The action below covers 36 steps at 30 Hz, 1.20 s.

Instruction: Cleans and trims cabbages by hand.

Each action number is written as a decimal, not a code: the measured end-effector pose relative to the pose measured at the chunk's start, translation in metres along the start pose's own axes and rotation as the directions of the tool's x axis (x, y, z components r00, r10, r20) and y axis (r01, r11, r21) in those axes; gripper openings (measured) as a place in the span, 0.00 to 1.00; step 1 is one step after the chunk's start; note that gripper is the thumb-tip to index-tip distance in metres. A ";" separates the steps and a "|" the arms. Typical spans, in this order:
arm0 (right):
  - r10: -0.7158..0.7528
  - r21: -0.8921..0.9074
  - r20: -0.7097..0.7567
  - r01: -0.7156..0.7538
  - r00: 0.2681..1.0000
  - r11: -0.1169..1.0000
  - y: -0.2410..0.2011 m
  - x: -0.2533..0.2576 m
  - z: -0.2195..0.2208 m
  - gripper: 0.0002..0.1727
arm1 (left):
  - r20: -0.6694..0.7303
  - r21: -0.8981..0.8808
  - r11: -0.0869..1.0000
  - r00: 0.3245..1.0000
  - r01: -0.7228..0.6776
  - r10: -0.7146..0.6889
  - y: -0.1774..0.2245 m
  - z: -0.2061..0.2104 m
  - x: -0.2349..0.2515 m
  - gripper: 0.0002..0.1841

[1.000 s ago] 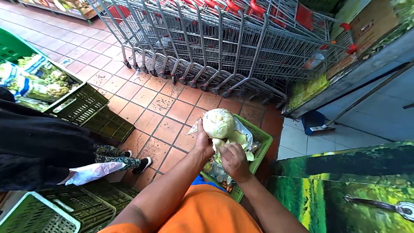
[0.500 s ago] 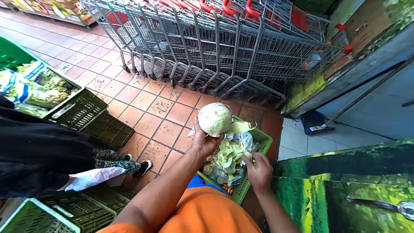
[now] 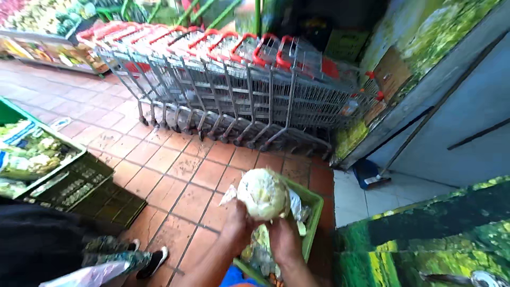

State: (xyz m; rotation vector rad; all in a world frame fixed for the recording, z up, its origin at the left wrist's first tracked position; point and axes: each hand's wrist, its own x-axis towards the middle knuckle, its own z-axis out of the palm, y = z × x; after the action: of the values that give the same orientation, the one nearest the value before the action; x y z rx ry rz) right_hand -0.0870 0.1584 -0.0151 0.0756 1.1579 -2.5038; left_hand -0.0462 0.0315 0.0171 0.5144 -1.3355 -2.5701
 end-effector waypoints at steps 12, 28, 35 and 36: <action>-0.105 0.153 -0.222 0.140 0.969 0.978 -0.029 -0.016 0.068 0.15 | -0.064 -0.174 0.920 0.936 -0.352 0.346 0.006 0.000 0.011 0.57; 0.008 0.205 -0.213 0.037 0.977 0.978 -0.067 -0.061 0.012 0.12 | 0.487 -0.557 0.800 0.868 0.223 0.098 -0.025 0.027 -0.012 0.46; -0.088 -0.081 -0.298 0.066 0.951 0.995 -0.112 -0.033 -0.061 0.12 | 0.392 -0.587 0.791 0.915 0.173 0.090 -0.025 -0.006 -0.028 0.52; -0.049 -0.147 -0.325 0.000 0.945 0.989 -0.105 -0.030 -0.071 0.12 | 0.380 -0.560 0.815 0.920 0.149 0.093 -0.024 -0.018 -0.033 0.52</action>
State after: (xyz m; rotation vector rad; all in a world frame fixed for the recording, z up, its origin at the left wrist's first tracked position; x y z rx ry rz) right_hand -0.1052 0.2827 0.0200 0.4571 1.4756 -2.4814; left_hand -0.0096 0.0428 -0.0052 -0.1053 -0.5329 -3.0073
